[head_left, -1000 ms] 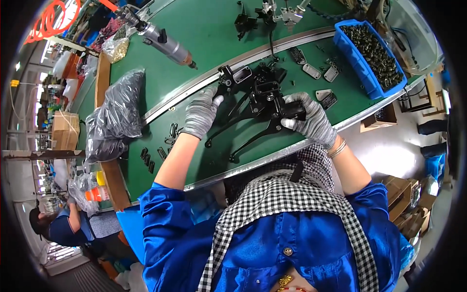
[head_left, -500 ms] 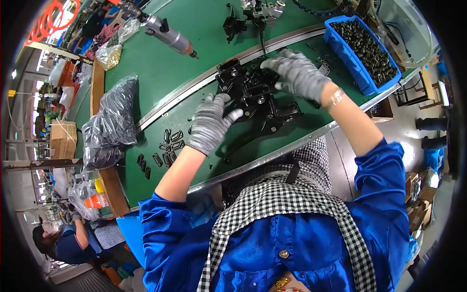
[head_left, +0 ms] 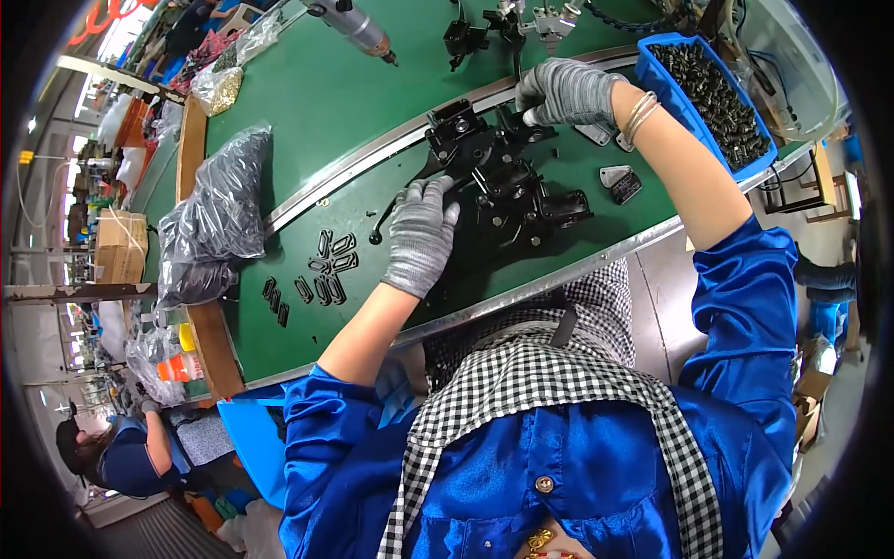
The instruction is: Assembling small mechanical components using a pneumatic screwdriver on a factory line.
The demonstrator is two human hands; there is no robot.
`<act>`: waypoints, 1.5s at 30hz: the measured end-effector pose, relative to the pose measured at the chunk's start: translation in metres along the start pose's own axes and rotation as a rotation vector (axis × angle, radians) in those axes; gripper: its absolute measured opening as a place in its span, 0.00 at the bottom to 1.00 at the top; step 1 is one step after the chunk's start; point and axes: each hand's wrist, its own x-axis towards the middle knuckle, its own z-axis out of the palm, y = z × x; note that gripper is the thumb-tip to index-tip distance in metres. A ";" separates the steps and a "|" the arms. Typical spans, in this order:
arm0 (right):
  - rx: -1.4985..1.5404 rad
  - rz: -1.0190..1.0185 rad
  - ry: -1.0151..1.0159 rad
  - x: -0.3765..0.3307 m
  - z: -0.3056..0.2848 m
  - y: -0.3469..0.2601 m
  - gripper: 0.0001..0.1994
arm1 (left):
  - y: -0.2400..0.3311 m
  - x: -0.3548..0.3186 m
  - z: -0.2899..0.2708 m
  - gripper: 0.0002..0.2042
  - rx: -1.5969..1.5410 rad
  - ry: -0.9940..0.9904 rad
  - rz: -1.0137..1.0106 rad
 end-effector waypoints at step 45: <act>0.646 0.048 0.532 -0.129 0.125 -0.040 0.26 | 0.043 -0.032 -0.027 0.22 -0.272 -0.221 -0.062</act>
